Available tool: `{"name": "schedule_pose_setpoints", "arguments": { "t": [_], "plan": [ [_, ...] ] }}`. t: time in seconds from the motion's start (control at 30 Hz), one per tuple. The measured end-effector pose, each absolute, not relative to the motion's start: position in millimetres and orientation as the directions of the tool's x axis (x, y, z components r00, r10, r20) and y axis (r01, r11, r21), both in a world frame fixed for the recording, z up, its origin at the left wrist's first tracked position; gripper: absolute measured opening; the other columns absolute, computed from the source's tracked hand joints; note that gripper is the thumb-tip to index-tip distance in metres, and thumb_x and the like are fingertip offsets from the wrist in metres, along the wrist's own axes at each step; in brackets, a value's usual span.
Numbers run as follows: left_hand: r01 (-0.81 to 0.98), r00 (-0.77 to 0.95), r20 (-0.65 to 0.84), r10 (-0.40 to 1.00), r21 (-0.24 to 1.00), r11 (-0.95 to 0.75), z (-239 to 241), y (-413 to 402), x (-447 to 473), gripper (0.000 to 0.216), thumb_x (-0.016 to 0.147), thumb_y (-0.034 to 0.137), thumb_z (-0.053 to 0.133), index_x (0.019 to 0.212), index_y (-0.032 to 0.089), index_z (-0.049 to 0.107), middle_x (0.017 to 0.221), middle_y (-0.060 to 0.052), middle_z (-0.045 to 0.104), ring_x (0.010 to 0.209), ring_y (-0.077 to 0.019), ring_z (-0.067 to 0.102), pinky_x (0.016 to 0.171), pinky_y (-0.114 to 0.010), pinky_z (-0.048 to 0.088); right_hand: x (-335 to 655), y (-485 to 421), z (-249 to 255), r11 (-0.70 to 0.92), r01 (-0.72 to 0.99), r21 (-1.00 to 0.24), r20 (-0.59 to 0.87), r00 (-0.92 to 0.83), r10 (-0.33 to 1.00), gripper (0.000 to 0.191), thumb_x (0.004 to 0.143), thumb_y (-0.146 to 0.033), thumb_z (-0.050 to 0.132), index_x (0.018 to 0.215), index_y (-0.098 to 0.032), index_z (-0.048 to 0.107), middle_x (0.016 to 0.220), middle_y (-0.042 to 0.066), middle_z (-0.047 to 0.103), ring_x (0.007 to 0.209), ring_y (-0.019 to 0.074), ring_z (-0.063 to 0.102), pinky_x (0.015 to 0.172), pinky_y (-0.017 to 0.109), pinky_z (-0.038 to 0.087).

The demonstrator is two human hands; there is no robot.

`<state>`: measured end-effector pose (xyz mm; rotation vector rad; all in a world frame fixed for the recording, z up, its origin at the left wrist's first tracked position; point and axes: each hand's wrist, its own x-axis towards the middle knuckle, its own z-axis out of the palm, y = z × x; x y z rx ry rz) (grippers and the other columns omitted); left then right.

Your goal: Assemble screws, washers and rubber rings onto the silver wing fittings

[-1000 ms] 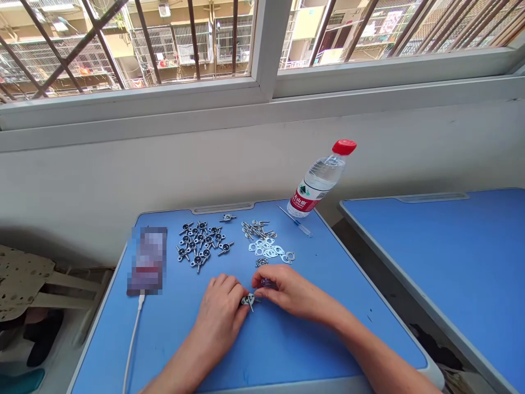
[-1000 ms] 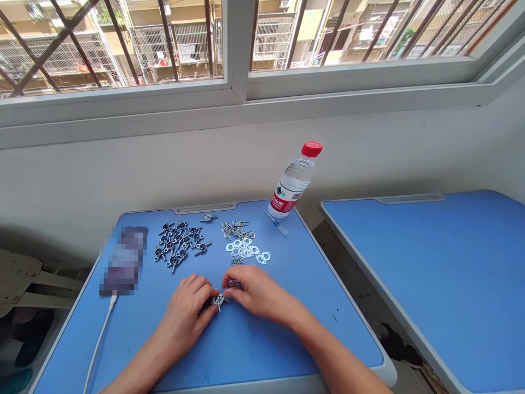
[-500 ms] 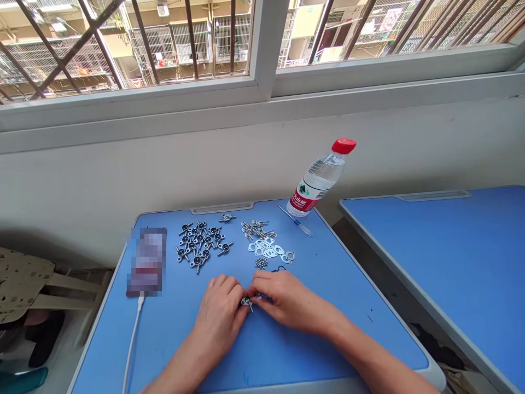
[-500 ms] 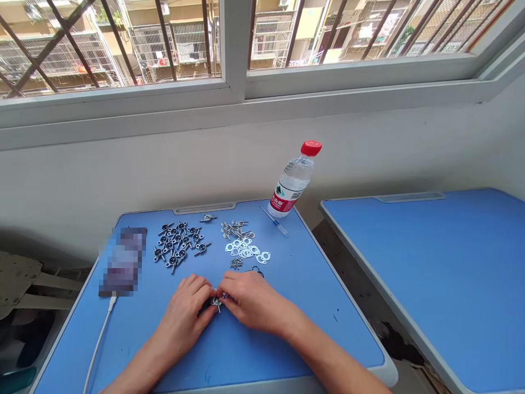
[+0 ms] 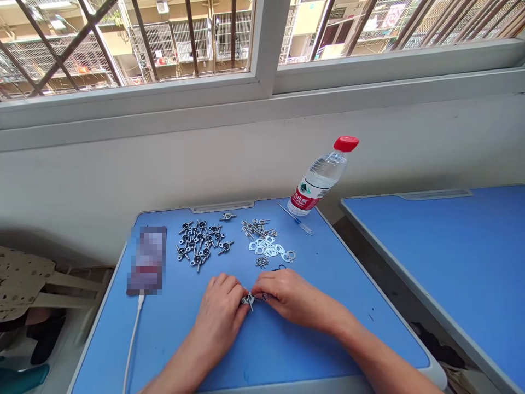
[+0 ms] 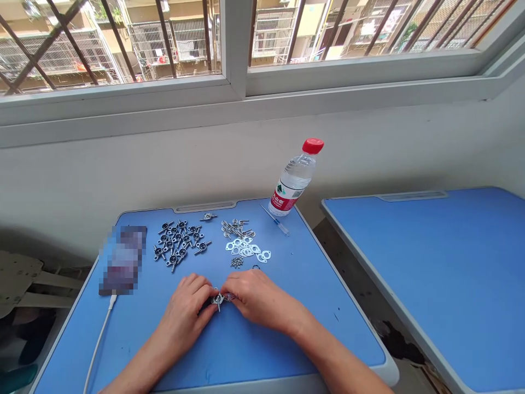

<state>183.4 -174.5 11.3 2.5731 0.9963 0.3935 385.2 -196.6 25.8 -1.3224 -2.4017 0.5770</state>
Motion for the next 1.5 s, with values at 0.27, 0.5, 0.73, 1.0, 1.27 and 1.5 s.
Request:
{"name": "schedule_pose_setpoints", "arguments": {
  "t": [0.27, 0.5, 0.73, 1.0, 1.27, 1.5],
  "plan": [
    [0.597, 0.71, 0.114, 0.694, 0.424, -0.681, 12.4, -174.6, 183.7, 0.012, 0.085, 0.009, 0.065, 0.091, 0.018, 0.062, 0.091, -0.002, 0.065, 0.084, -0.0216, 0.057, 0.071, -0.035, 0.043, 382.6, -199.7, 23.7, 0.571, 0.752, -0.33, 0.141, -0.559, 0.817, 0.026, 0.084, 0.002, 0.05, 0.088, -0.017, 0.069, 0.075, 0.004, 0.069, 0.061, 0.0146, 0.061, 0.052, 0.025, 0.031],
    [0.597, 0.712, 0.12, 0.692, 0.415, -0.686, 12.1, -174.6, 183.8, 0.01, 0.085, 0.009, 0.065, 0.088, 0.018, 0.061, 0.089, -0.002, 0.065, 0.083, -0.0216, 0.056, 0.07, -0.035, 0.042, 379.7, -201.5, 20.7, 0.579, 0.769, -0.271, 0.172, -0.553, 0.815, 0.024, 0.087, 0.001, 0.046, 0.08, -0.015, 0.063, 0.072, 0.004, 0.066, 0.056, 0.0137, 0.055, 0.049, 0.027, 0.025],
    [0.585, 0.712, 0.145, 0.687, 0.418, -0.695, 10.9, -175.0, 183.3, 0.007, 0.086, 0.012, 0.063, 0.088, 0.019, 0.061, 0.089, -0.001, 0.065, 0.082, -0.0206, 0.056, 0.07, -0.034, 0.042, 378.9, -201.3, 20.9, 0.497, 0.764, -0.411, 0.125, -0.492, 0.861, 0.016, 0.087, -0.004, 0.051, 0.08, -0.016, 0.059, 0.075, 0.003, 0.066, 0.06, 0.0142, 0.058, 0.053, 0.026, 0.033],
    [0.586, 0.712, 0.127, 0.691, 0.434, -0.684, 14.6, -174.6, 183.2, 0.01, 0.085, 0.011, 0.064, 0.09, 0.019, 0.061, 0.091, -0.002, 0.066, 0.084, -0.0212, 0.056, 0.071, -0.034, 0.041, 389.8, -200.5, 58.5, 0.214, 0.529, -0.821, 0.101, -0.235, 0.967, 0.027, 0.102, -0.03, 0.037, 0.087, -0.02, 0.057, 0.085, 0.004, 0.062, 0.072, 0.0151, 0.055, 0.064, 0.027, 0.045],
    [0.593, 0.707, 0.106, 0.7, 0.45, -0.668, 16.8, -174.0, 182.8, 0.011, 0.085, 0.012, 0.065, 0.091, 0.019, 0.061, 0.091, -0.002, 0.065, 0.083, -0.0212, 0.056, 0.071, -0.034, 0.042, 387.3, -196.6, 56.6, 0.22, 0.444, -0.869, 0.14, -0.206, 0.968, 0.044, 0.103, -0.046, 0.032, 0.079, -0.02, 0.058, 0.083, 0.003, 0.061, 0.078, 0.0165, 0.056, 0.074, 0.03, 0.046],
    [0.579, 0.704, 0.136, 0.697, 0.458, -0.675, 14.0, -173.3, 182.3, 0.01, 0.085, 0.011, 0.063, 0.09, 0.02, 0.061, 0.09, -0.002, 0.064, 0.083, -0.0208, 0.055, 0.071, -0.034, 0.043, 387.7, -198.7, 56.6, 0.317, 0.405, -0.858, 0.261, -0.187, 0.947, 0.046, 0.102, -0.051, 0.034, 0.085, -0.021, 0.065, 0.087, 0.004, 0.058, 0.085, 0.0175, 0.056, 0.08, 0.032, 0.047]
  ]
}}
